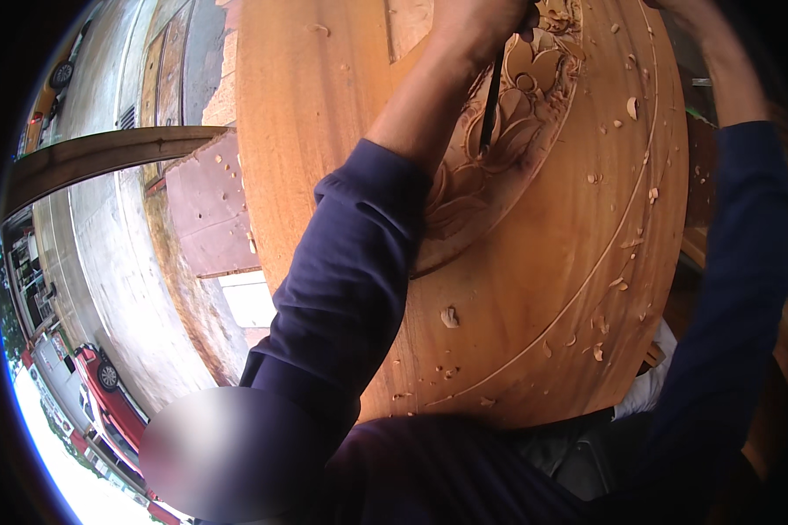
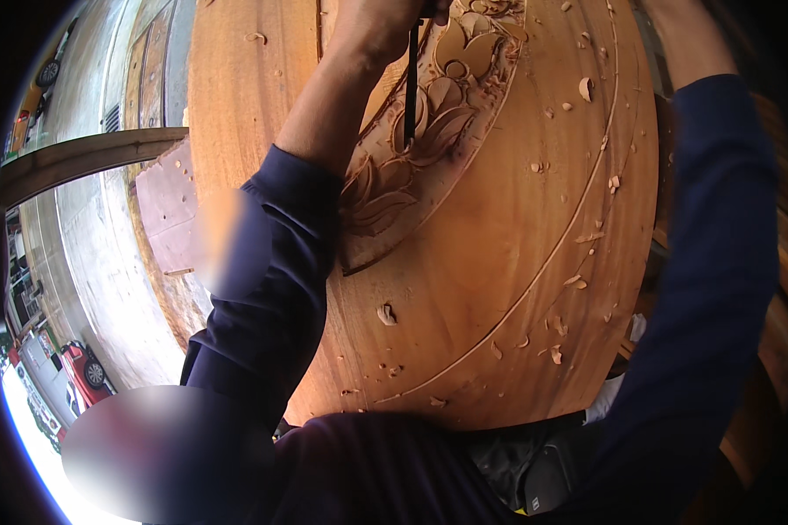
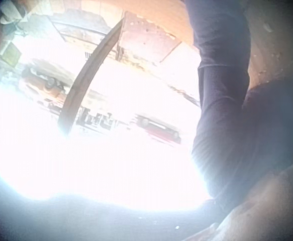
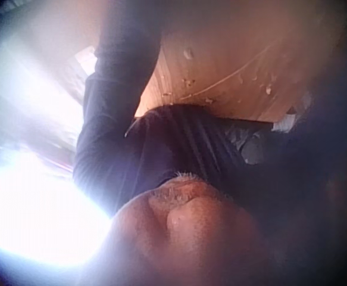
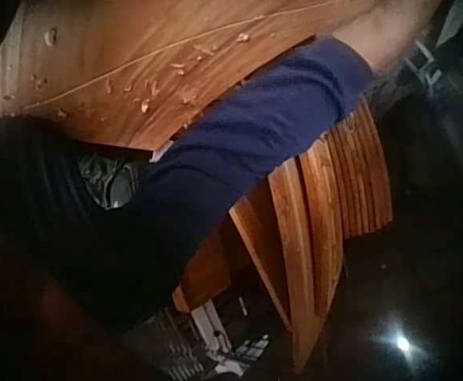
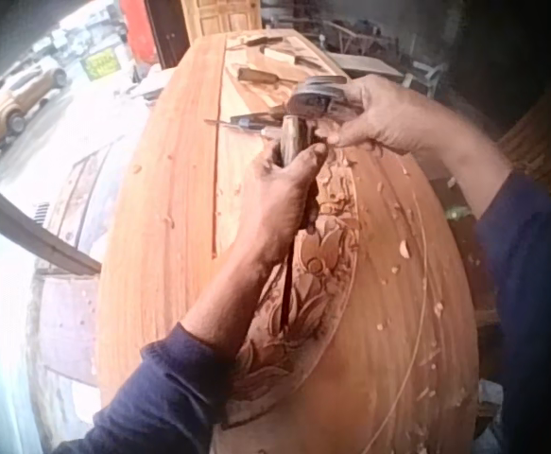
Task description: The person carves decorative floral patterns into a large wooden panel using a chisel and a hammer. They strike the chisel to remove wood chips, defining the outlines of leaves and flowers.
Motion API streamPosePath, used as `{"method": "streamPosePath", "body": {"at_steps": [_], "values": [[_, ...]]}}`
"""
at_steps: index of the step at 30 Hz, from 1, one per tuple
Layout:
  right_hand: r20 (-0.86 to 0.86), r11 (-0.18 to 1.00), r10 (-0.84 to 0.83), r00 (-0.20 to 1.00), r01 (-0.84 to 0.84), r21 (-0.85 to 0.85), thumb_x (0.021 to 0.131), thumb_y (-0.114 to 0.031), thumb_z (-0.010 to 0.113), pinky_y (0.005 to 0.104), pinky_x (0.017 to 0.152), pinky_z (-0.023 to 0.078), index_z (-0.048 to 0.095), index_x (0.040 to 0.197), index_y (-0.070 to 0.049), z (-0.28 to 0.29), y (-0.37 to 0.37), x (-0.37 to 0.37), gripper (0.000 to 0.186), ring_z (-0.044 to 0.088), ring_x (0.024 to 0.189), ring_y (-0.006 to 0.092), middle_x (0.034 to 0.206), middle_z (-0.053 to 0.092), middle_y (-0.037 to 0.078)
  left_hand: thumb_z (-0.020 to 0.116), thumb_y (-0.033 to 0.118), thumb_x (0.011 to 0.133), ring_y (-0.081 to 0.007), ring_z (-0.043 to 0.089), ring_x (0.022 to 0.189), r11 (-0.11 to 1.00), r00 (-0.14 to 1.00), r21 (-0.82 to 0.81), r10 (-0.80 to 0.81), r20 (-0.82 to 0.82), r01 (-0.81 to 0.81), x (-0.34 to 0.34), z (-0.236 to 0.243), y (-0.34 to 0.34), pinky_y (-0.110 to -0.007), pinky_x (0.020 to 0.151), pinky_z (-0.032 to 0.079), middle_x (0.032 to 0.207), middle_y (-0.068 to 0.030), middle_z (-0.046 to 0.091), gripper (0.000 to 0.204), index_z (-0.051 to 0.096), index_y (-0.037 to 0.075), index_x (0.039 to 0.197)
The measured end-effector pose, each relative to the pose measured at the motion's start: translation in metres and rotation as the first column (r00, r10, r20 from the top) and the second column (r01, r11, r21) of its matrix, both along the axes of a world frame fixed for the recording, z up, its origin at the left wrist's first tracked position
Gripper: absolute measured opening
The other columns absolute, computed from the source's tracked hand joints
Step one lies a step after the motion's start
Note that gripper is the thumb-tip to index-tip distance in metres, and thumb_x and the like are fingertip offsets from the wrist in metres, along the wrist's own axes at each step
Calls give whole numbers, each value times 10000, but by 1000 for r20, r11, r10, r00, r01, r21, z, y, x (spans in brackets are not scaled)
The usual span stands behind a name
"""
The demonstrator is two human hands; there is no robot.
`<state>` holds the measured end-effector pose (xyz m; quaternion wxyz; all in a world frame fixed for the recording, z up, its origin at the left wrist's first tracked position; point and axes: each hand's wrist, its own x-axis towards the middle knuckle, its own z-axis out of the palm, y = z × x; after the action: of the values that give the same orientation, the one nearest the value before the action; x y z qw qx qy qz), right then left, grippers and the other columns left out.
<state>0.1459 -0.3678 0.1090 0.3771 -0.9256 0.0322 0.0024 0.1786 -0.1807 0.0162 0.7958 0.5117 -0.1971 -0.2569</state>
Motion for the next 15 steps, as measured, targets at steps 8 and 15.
{"method": "streamPosePath", "body": {"at_steps": [8,15], "values": [[176,993,67,982,-83,84,839,21,742,223,706,526,642,1306,16,-3,40,2,478,656,874,82,1088,714,17,714,295,1002,-73,416,382,955,967,-157,254,-3,-252,-7,14,42,-246,353,342,564,37,471,251,544,120,943],[413,995,-1,911,-40,92,883,-53,722,205,489,435,674,1081,37,-11,50,-15,222,556,545,46,775,684,35,663,315,1035,-68,402,380,918,924,-162,377,68,-362,1,11,65,-245,363,353,570,36,484,281,517,129,883]]}}
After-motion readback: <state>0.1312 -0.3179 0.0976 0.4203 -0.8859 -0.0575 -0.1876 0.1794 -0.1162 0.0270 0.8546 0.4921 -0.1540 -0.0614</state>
